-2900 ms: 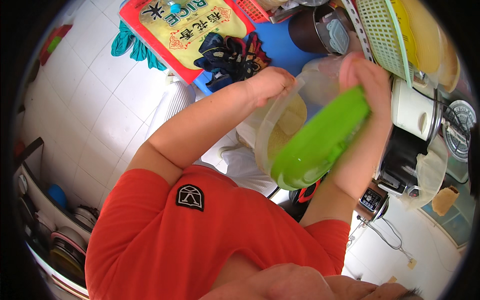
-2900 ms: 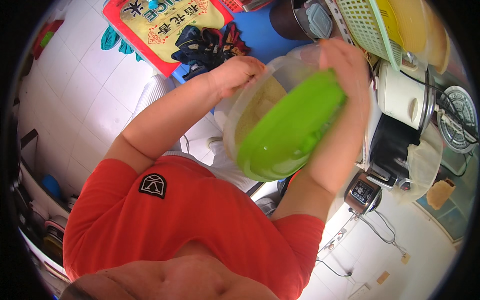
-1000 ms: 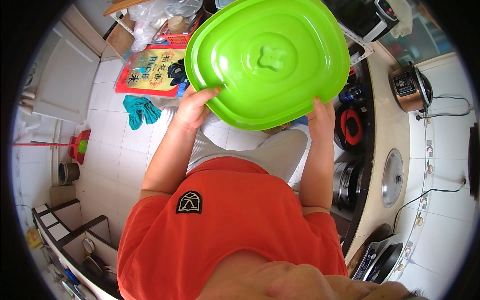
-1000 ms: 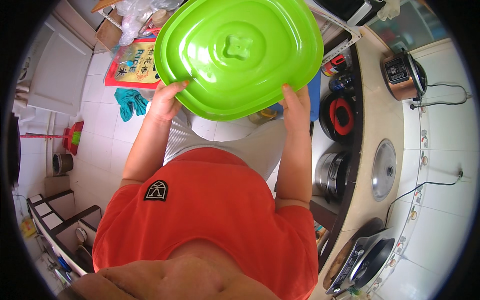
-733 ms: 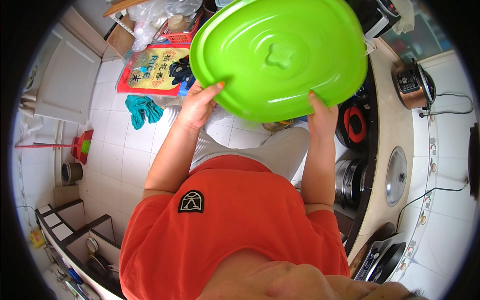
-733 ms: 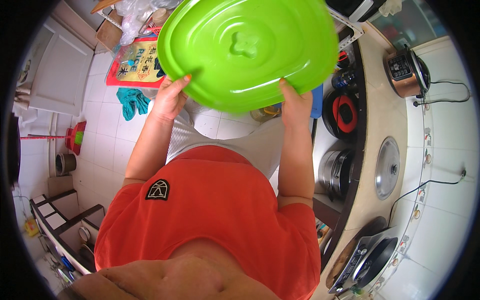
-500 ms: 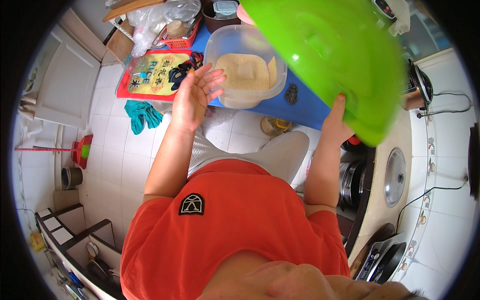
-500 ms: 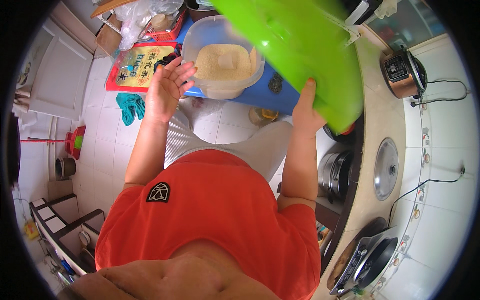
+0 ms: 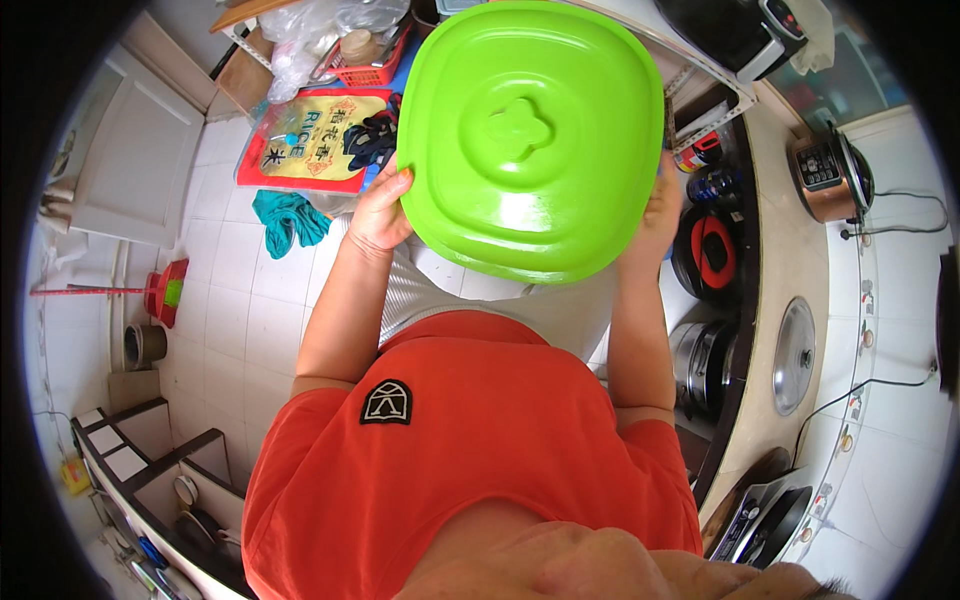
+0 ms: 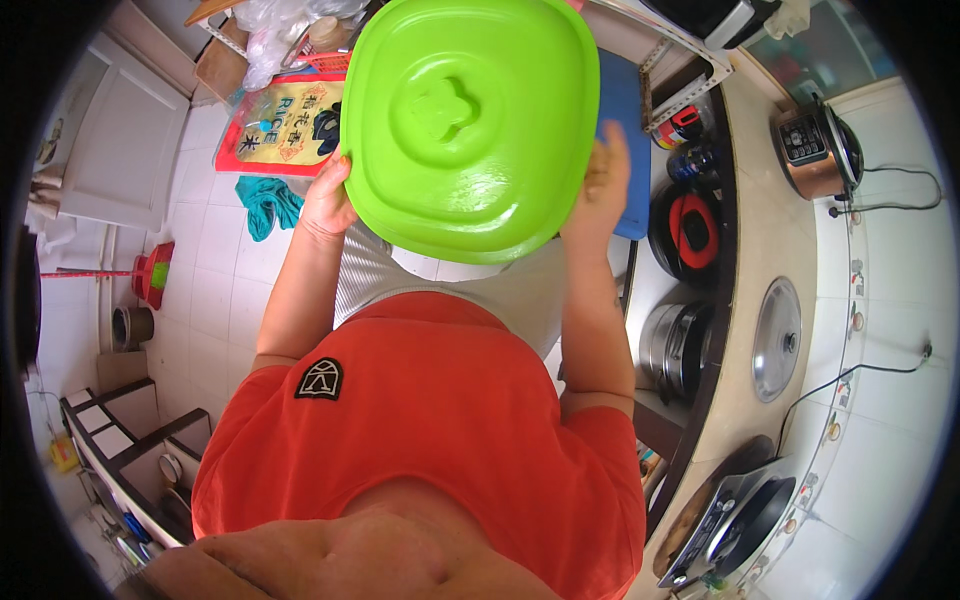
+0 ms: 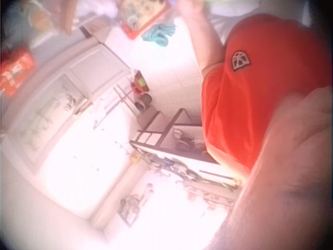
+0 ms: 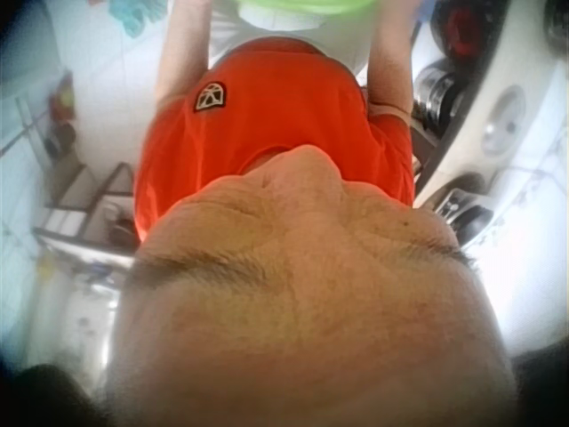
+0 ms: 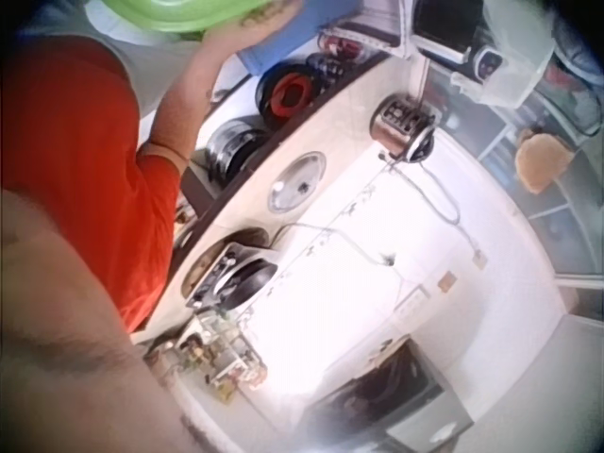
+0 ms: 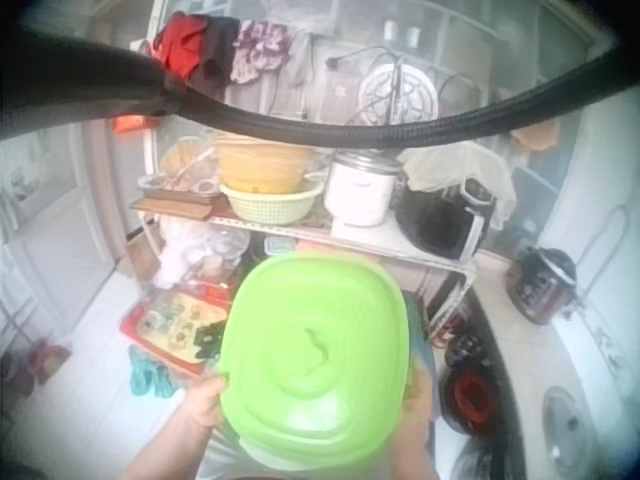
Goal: The person scrubs the exterior of a large plastic container with a green lid using a steel wool pad. They then wipe the container with a cloth and scrub the lid separately before placing it back on the container.
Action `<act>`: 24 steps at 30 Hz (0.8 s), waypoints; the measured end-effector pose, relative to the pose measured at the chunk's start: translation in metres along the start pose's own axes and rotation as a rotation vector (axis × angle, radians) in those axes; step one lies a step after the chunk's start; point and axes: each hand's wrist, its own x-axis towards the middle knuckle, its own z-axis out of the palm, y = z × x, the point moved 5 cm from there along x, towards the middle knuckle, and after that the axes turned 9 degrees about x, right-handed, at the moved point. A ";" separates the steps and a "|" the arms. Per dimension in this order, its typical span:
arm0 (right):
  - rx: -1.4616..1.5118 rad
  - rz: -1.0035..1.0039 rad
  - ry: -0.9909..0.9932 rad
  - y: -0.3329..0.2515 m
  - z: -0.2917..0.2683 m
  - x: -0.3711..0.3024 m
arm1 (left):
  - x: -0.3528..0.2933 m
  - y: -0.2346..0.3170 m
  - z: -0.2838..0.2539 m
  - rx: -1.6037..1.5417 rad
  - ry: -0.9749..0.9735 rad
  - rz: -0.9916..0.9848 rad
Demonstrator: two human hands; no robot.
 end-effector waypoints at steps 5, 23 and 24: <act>0.440 0.350 -0.155 0.001 0.031 -0.013 | 0.001 -0.013 -0.030 -0.003 -0.016 -0.062; 0.509 0.523 -0.384 0.007 0.040 -0.026 | -0.029 0.008 -0.052 0.195 -0.035 -0.019; 0.495 0.508 -0.451 0.010 0.036 -0.026 | -0.031 0.012 -0.060 0.235 -0.022 -0.006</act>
